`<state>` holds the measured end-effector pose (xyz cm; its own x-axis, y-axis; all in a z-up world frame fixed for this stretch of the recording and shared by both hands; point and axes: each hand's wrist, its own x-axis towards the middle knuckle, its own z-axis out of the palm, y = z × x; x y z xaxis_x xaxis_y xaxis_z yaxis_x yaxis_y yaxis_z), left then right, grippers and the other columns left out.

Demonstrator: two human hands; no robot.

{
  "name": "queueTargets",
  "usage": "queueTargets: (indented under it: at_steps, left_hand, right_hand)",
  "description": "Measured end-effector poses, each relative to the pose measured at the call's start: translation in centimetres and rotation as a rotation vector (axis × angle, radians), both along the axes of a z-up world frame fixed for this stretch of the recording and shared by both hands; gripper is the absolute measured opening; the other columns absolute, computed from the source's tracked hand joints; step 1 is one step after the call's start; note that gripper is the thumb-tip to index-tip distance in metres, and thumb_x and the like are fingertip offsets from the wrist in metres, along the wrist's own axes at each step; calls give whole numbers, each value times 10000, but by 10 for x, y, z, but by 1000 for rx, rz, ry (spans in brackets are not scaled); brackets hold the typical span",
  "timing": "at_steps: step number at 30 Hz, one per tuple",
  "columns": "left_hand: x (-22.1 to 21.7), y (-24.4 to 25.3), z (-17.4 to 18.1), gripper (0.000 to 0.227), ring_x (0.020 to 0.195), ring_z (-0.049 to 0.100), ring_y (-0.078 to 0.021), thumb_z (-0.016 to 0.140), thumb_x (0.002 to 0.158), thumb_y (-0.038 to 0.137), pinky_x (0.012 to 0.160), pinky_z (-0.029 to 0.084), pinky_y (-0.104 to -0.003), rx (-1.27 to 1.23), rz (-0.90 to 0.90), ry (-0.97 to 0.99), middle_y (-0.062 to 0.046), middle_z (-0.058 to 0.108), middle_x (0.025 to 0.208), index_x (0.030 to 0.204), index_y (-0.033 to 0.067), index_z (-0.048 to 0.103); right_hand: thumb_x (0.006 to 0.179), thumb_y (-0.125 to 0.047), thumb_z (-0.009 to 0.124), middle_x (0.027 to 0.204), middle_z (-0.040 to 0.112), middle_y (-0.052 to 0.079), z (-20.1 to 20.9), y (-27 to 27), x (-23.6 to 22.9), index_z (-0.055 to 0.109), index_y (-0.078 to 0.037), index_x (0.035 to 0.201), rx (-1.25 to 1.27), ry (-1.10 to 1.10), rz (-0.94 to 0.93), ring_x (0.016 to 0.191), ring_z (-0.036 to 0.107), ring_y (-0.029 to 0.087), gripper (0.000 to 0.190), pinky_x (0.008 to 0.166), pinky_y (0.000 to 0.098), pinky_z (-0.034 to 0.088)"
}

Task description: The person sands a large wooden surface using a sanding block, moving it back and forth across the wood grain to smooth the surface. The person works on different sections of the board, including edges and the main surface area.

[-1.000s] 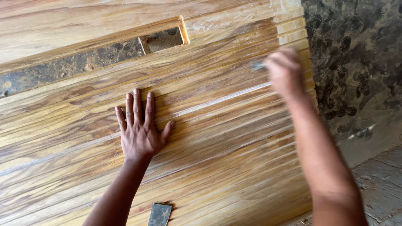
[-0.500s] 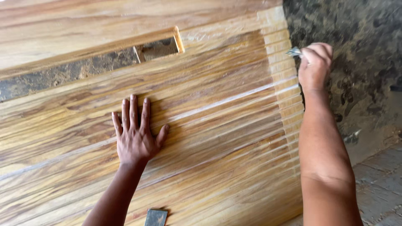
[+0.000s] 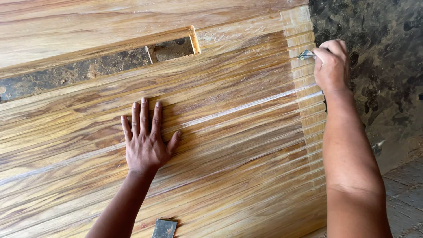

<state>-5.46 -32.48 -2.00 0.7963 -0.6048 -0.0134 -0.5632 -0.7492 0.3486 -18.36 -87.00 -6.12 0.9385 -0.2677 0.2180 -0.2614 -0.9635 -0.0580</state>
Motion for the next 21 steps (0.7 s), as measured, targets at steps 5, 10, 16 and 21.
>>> queueTargets:
  at_steps: [5,10,16,21]
  left_hand:
    - [-1,1,2,863,1559,223,-384,555,920,624,1237,128,-642,16,7,7,-207,296,1667,1596,115,386]
    - [3,-2,2,880,1562,201,-386,555,916,631,1240,119,-632,43,2,12,-211,279,1671,1600,108,372]
    - [-2,2,-1,888,1567,186,-378,535,918,638,1247,97,-617,62,7,21,-204,254,1681,1615,120,344]
    - [-1,-4,4,894,1563,176,-385,527,911,634,1237,90,-611,51,0,-6,-208,240,1681,1614,118,329]
  right_hand:
    - [905,18,733,1142,649,170,20,28,8,748,29,1120,150,-72,47,1110,597,303,215,1000,434,528]
    - [1027,-31,761,1132,650,130,13,29,12,720,-23,1005,284,-138,16,1109,616,286,47,1098,441,500]
    - [995,23,749,1090,712,74,-21,33,22,731,-62,910,155,-287,28,1125,687,239,122,1249,564,296]
    - [972,-8,717,1082,688,91,-10,105,47,715,-86,979,466,-265,47,1108,631,260,79,1081,411,476]
